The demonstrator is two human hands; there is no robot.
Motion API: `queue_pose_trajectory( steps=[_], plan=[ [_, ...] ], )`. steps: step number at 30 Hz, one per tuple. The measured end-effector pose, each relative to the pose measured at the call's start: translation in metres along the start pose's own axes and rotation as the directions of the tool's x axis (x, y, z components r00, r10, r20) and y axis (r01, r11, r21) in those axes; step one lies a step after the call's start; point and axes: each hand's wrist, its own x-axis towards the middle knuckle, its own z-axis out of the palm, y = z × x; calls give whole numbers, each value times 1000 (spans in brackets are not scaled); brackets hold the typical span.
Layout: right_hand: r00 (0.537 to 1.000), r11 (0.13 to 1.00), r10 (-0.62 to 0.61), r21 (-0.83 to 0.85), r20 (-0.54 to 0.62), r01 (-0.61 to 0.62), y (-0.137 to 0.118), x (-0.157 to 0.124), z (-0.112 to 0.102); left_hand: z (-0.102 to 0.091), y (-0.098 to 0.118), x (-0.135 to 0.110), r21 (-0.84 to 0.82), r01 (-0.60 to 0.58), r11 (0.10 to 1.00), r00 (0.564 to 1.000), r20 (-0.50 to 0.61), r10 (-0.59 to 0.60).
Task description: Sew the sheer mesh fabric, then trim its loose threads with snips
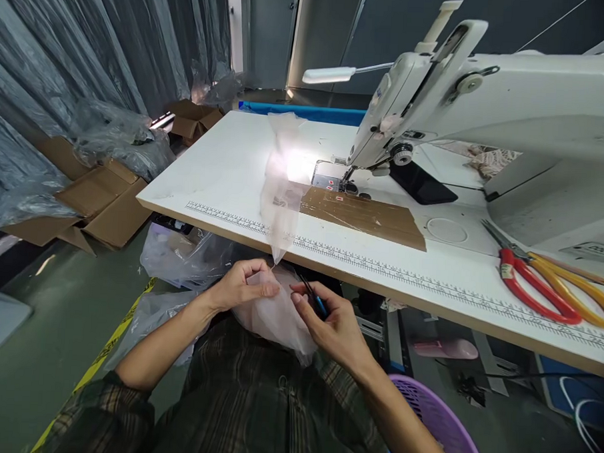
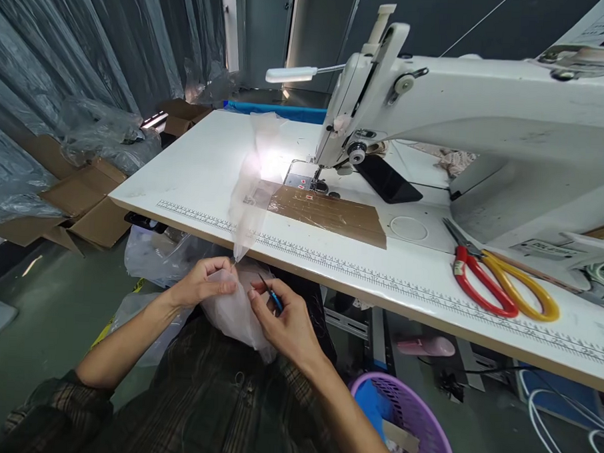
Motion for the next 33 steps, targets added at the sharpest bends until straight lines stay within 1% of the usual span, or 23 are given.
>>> queue_pose_trajectory(
  steps=[1, 3, 7, 11, 15, 21, 25, 27, 30, 32, 33],
  plan=[
    [1000, 1000, 1, -15, -9, -2, -2, 1, -1, 0, 1, -1, -20, 39, 999, 998, -40, -40],
    [1000, 1000, -12, -19, 12, 13, -7, 2, 1, 0, 4, -2, -37, 90, 995, 992, -87, -93],
    [998, 999, -35, 6, 48, 35, -11, 5, 6, -1, 7, -3, -21, 116, 993, 989, -88, -117],
    [994, 999, -48, 19, 99, 47, -5, 10, 6, -4, 5, -7, -52, 73, 996, 992, -95, -78],
    [984, 996, -81, -25, 156, 86, 2, 19, 4, -6, 3, -11, -35, 53, 998, 992, -114, -57],
    [973, 989, -99, -86, 207, 119, 6, 37, 12, -7, 5, -13, 48, 53, 997, 992, -118, -47],
    [969, 975, -136, -147, 208, 168, 5, 45, 15, -10, 5, -12, 124, 51, 991, 991, -126, -36],
    [970, 965, -144, -190, 195, 181, 7, 46, 15, -11, 5, -12, 152, 47, 987, 991, -129, -27],
    [981, 967, -111, -210, 156, 142, 12, 42, 13, -11, 6, -13, 166, 48, 985, 992, -125, -27],
    [979, 973, -99, -190, 178, 133, 14, 37, 12, -11, 7, -13, 170, 58, 984, 992, -118, -38],
    [973, 971, -110, -187, 202, 149, 14, 35, 11, -10, 7, -13, 175, 63, 983, 993, -114, -44]
  ],
)
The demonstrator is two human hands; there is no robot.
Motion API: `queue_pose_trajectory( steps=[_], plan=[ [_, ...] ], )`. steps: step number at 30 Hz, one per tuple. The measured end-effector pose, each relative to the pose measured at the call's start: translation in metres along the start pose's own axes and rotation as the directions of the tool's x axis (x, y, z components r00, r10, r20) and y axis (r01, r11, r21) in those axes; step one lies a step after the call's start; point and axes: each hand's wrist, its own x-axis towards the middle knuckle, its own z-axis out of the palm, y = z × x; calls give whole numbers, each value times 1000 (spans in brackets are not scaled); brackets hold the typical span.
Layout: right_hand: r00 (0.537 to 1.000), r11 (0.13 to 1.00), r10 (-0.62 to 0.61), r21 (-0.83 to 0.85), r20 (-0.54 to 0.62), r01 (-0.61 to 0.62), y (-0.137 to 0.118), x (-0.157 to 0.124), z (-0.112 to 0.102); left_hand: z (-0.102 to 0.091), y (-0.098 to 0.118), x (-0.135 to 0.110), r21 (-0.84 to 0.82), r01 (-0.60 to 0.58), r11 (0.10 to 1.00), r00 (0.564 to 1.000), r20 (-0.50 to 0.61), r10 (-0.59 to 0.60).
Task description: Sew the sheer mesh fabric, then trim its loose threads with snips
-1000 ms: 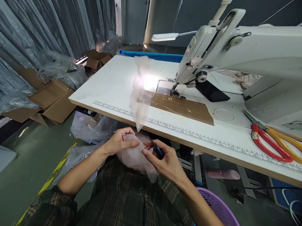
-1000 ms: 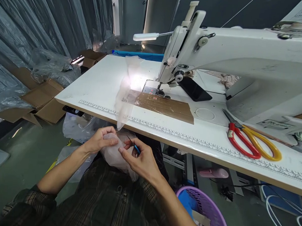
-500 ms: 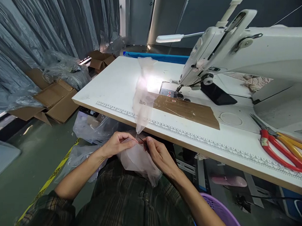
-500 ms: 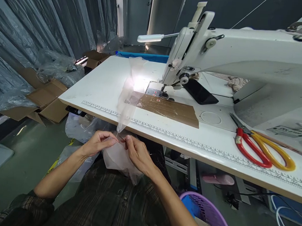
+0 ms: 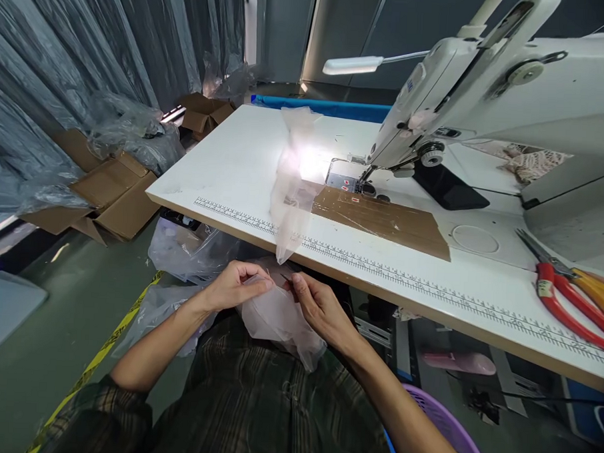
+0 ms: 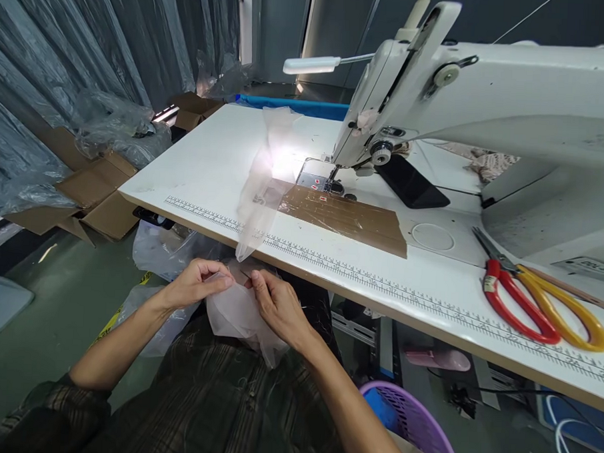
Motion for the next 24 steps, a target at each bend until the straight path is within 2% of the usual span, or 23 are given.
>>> queue_pose_trajectory(
  steps=[5, 9, 11, 14, 16, 19, 20, 22, 24],
  plan=[
    [992, 985, -107, -131, 64, 115, -7, -3, 0, 1, 5, -1, 57, -14, 998, 1000, 26, 12],
    [994, 982, -93, -161, 53, 101, -6, -2, 1, 1, 8, -1, 77, 0, 997, 999, 55, -4],
    [998, 994, -66, -89, 21, 67, -4, -4, 1, 2, 8, -1, 68, 11, 998, 998, 61, -15],
    [997, 988, -77, 132, 10, 75, -2, -12, 0, 3, 9, -1, 44, 24, 999, 997, 77, -27],
    [995, 962, -82, 265, 55, 64, -3, -19, 0, 5, 10, -1, 24, 24, 999, 994, 109, -27],
    [993, 928, -11, 372, 115, -33, -2, -31, 1, 8, 10, 5, 33, 19, 999, 981, 191, -25],
    [994, 920, 22, 386, 106, -61, 0, -34, 1, 9, 8, 8, 73, 4, 997, 980, 197, -18],
    [996, 922, 87, 375, 35, -93, 10, -41, 3, 12, 2, 15, 236, -70, 969, 990, 137, 38],
    [989, 950, 131, 293, -61, -108, 25, -49, 4, 15, -6, 20, 445, -161, 881, 986, 36, 162]
  ],
)
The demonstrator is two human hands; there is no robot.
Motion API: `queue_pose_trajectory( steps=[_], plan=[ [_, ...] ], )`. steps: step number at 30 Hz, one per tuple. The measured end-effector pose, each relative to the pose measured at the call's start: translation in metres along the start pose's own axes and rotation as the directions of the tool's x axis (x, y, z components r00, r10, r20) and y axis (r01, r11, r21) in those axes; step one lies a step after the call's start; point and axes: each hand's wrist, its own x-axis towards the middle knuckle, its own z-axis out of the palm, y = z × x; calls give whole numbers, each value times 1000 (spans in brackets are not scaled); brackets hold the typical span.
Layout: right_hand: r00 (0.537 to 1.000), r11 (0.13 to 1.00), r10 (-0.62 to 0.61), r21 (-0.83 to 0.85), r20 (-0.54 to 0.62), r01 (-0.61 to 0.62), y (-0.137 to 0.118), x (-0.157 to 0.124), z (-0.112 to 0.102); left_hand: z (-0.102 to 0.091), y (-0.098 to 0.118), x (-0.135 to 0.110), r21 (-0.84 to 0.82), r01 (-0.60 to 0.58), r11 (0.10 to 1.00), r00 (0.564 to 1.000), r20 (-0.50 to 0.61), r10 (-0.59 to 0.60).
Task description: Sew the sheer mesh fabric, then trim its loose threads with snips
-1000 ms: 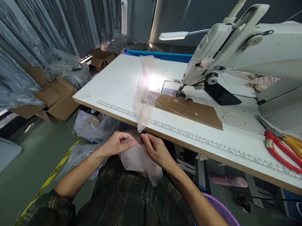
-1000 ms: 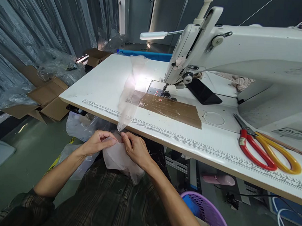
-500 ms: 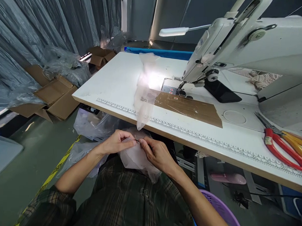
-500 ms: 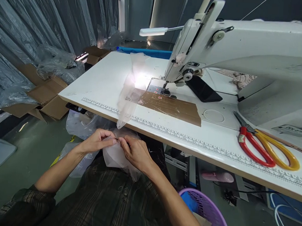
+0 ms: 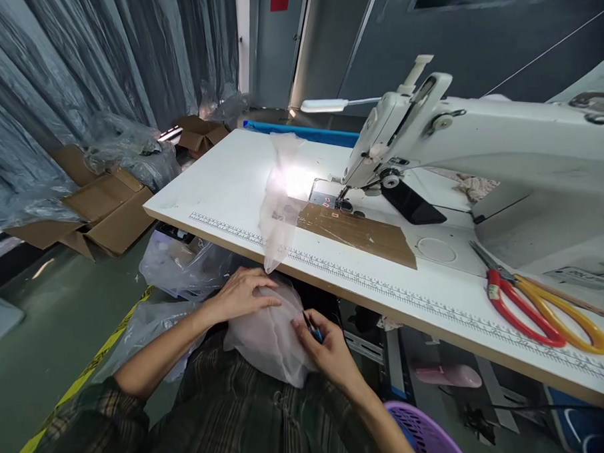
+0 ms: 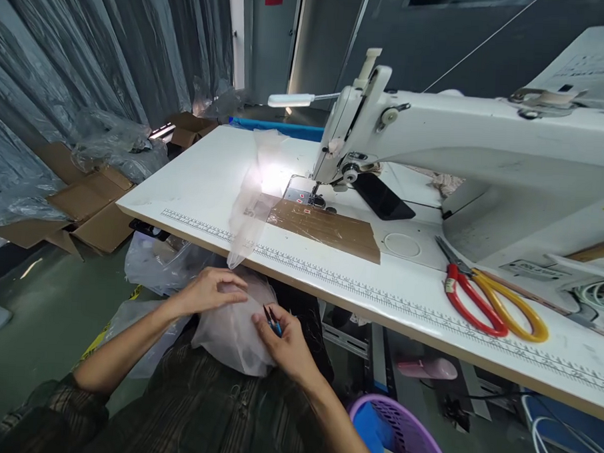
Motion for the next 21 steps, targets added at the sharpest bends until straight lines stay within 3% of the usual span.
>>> queue_pose_trajectory(
  steps=[2, 5, 8, 11, 14, 16, 19, 21],
  plan=[
    [998, 984, -5, -178, -69, -8, 16, -5, -5, 4, -4, 1, 149, -51, 988, 991, -117, 69],
    [985, 904, -52, -427, -164, -24, 28, -11, -15, 6, -1, 0, 133, -36, 991, 961, -266, 71],
    [950, 911, -136, -413, -282, 8, 15, -11, -22, 4, 11, 3, 70, -11, 998, 912, -408, 39],
    [932, 952, -192, -289, -306, 102, -16, -5, -27, -1, 27, 6, 146, -63, 987, 877, -464, 125],
    [924, 958, -240, -223, -297, 178, -49, 0, -25, -8, 40, -7, 330, -242, 912, 856, -370, 361],
    [946, 968, -217, -174, -239, 179, -63, 2, -19, -10, 48, -25, 435, -403, 805, 833, -189, 519],
    [993, 988, -113, -113, -41, 108, -73, 3, -3, -8, 59, -55, 461, -591, 662, 773, 89, 628],
    [996, 993, -72, -88, 56, 76, -72, 2, 7, -5, 63, -67, 383, -678, 628, 723, 190, 664]
  ],
)
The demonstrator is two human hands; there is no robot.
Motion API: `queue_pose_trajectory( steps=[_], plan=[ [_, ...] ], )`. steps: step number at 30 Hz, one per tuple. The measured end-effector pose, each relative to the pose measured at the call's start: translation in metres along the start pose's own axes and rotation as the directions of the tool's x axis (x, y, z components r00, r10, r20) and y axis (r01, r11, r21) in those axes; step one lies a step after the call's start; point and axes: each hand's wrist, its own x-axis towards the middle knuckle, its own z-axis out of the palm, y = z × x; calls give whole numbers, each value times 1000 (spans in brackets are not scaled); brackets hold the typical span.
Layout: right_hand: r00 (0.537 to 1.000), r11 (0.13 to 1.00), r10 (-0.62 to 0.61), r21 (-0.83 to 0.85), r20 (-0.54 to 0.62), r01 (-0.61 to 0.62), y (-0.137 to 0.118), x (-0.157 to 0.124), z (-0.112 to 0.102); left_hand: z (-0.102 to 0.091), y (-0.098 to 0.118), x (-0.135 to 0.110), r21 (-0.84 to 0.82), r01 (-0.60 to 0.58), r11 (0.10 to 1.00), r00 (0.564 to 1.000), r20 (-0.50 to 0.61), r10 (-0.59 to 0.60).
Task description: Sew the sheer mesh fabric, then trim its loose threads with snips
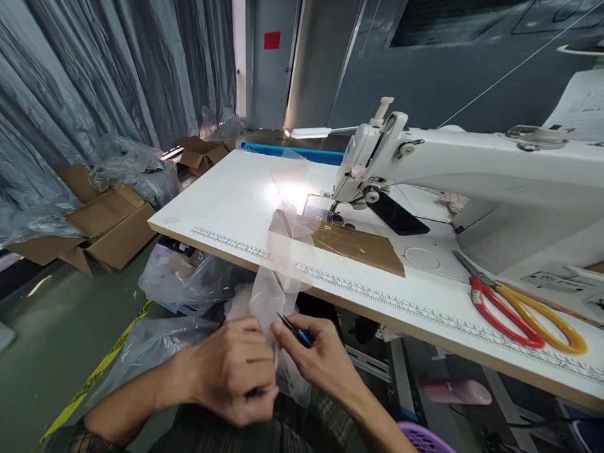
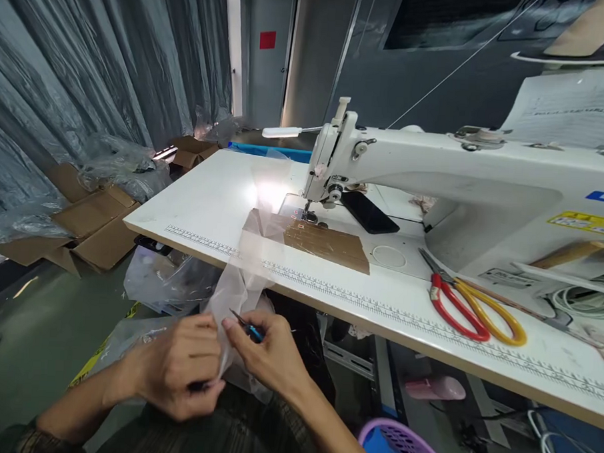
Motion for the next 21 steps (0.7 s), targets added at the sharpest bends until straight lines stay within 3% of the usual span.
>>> queue_pose_trajectory(
  steps=[3, 5, 7, 9, 12, 14, 16, 18, 21],
  plan=[
    [998, 997, 12, 76, 57, -17, 3, -4, 10, 1, -5, -2, -175, -42, 984, 997, -77, 29],
    [994, 991, 20, 130, 103, -34, 4, -9, 11, 1, -22, 0, -243, 73, 967, 970, -209, -125],
    [990, 985, 11, 169, 140, -35, 4, -13, 10, 2, -42, 3, -293, 245, 924, 908, -265, -324],
    [989, 981, 2, 192, 147, -30, 3, -16, 8, 5, -58, 8, -332, 353, 875, 880, -200, -431],
    [988, 984, -26, 178, 150, -1, 4, -17, 8, 15, -70, 14, -464, 353, 812, 917, 0, -399],
    [986, 987, -66, 152, 154, 42, 8, -16, 8, 23, -70, 15, -634, 330, 700, 935, 115, -337],
    [984, 989, -99, 125, 151, 80, 15, -15, 6, 31, -67, 13, -770, 347, 536, 921, 170, -351],
    [984, 992, -104, 88, 146, 92, 24, -15, 3, 36, -64, 8, -831, 417, 369, 852, 216, -476],
    [988, 998, -65, 29, 143, 62, 36, -12, -3, 36, -60, -1, -841, 526, 125, 674, 323, -664]
  ],
)
